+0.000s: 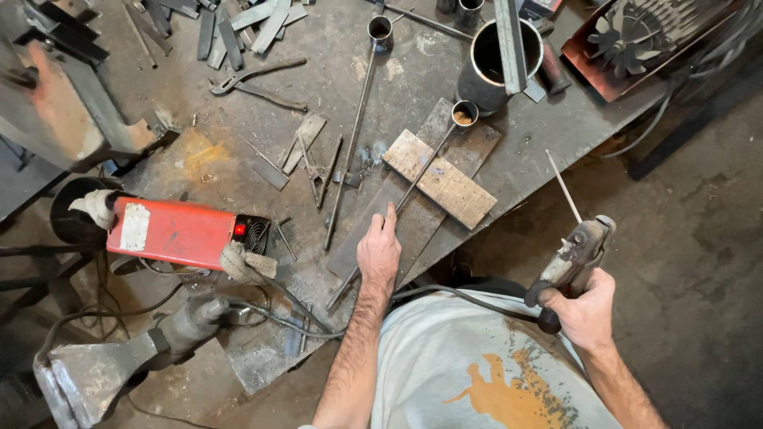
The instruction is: Welding a thin metal rod onto various steel components on a workbench.
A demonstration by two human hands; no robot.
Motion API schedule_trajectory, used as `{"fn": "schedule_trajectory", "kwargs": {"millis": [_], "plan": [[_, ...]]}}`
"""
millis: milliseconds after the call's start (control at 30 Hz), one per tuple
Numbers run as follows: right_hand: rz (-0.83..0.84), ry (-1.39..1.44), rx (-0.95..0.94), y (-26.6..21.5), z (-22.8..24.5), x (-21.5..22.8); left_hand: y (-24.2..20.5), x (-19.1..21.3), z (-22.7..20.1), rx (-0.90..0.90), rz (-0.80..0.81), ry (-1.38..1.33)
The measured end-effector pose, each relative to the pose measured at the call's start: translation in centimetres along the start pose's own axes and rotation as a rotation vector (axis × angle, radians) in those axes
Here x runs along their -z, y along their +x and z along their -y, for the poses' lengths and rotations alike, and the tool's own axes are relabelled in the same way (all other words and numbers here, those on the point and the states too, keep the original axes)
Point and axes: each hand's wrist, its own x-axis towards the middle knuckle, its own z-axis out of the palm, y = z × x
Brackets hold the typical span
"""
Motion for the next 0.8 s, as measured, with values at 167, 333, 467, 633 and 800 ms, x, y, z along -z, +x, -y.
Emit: {"fn": "schedule_trajectory", "kwargs": {"millis": [167, 333, 467, 633, 800], "plan": [[-0.003, -0.004, -0.025, -0.1, 0.3, 0.1, 0.1, 0.0, -0.2, -0.001, 0.022, 0.022], [-0.049, -0.059, -0.044, 0.7, -0.9, 0.1, 0.2, 0.2, 0.1, -0.035, 0.020, 0.052], [-0.103, -0.261, -0.072, 2.5, -0.9, -0.1, 0.4, 0.2, 0.1, -0.067, 0.004, 0.071], [-0.082, -0.186, -0.073, 3.1, -0.7, -0.6, 0.3, -0.1, 0.0, -0.066, 0.002, 0.089], [-0.074, -0.199, -0.086, 3.4, -0.4, -1.1, 0.4, -0.1, -0.1, -0.064, 0.002, 0.093]]}}
